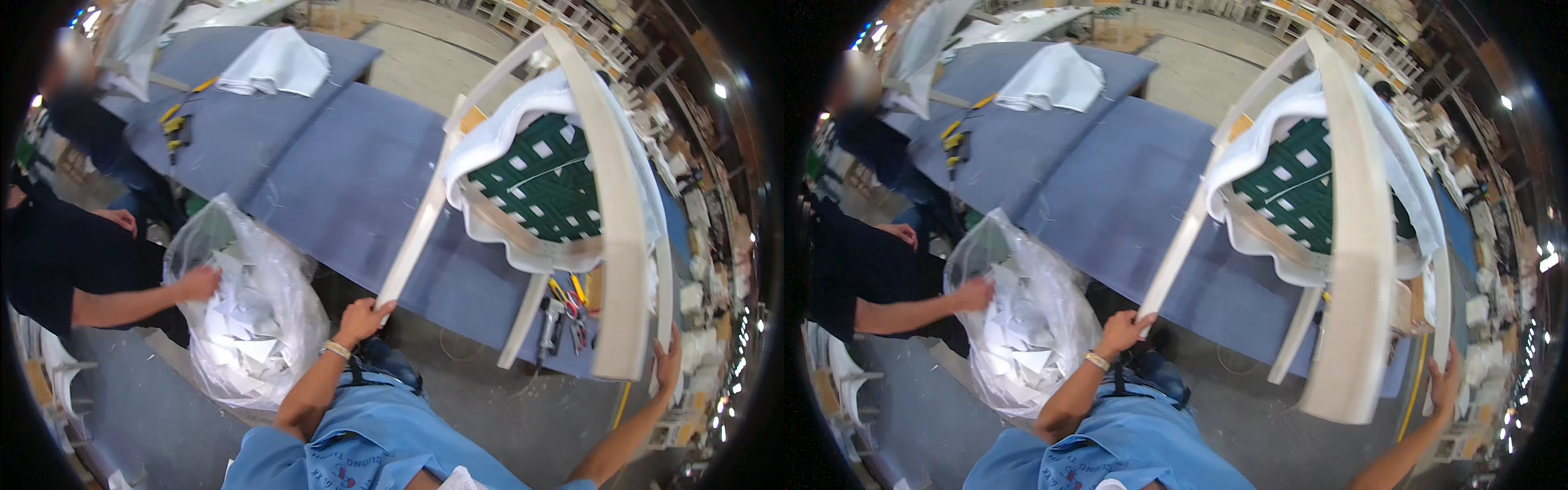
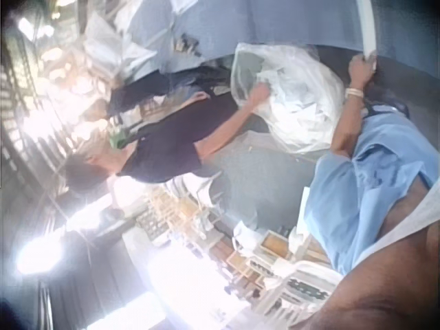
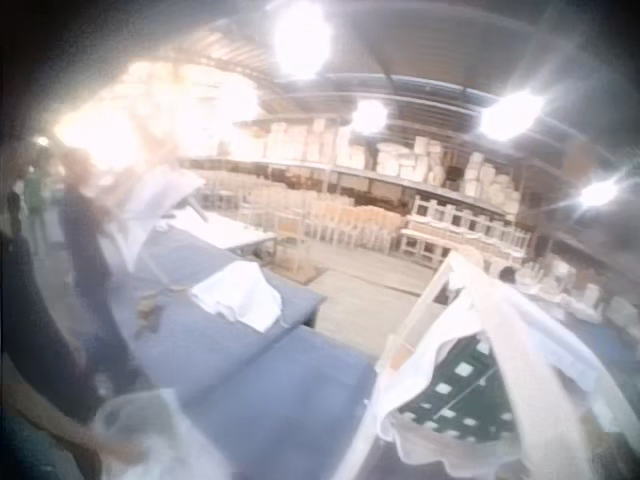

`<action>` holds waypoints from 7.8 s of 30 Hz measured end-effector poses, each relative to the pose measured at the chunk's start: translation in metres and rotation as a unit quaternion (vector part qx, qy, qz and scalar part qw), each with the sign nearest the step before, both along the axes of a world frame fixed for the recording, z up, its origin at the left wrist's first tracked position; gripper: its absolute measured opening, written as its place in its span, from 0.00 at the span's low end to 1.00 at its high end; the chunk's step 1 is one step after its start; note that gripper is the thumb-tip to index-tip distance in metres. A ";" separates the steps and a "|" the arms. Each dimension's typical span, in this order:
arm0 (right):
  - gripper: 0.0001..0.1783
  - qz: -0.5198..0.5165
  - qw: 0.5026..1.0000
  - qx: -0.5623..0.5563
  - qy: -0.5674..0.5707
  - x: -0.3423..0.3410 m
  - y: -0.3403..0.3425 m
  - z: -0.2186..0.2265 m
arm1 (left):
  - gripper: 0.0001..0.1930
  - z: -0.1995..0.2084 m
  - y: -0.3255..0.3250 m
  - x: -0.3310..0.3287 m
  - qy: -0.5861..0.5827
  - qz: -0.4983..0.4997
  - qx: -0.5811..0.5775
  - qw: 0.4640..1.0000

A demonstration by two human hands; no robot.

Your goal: The person staples white fabric onto the underside of a white wooden chair seat using a handheld staple gun. They repeatedly pull and smooth the fabric, then drive staples along the edges to secure it. The person also uses a yellow utility knife to trim excess fabric and adjusts the fabric position by hand.

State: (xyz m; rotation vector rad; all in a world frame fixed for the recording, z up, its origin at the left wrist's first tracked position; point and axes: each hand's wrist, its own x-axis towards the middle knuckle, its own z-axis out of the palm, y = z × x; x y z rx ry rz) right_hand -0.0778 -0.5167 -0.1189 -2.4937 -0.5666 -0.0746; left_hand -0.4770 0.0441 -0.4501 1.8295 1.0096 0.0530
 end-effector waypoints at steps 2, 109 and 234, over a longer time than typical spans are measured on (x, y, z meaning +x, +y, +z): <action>0.39 -0.013 0.985 0.146 0.092 -0.003 -0.017 -0.023 | 0.37 0.000 0.010 -0.007 -0.010 -0.010 -0.012 1.000; 0.32 0.277 0.714 0.532 0.362 0.049 0.194 -0.131 | 0.27 0.404 -0.084 0.075 -0.042 -0.024 0.153 0.987; 0.29 0.056 0.905 0.385 -0.172 0.026 0.227 -0.041 | 0.46 0.437 -0.157 0.466 -0.053 -0.426 0.560 0.708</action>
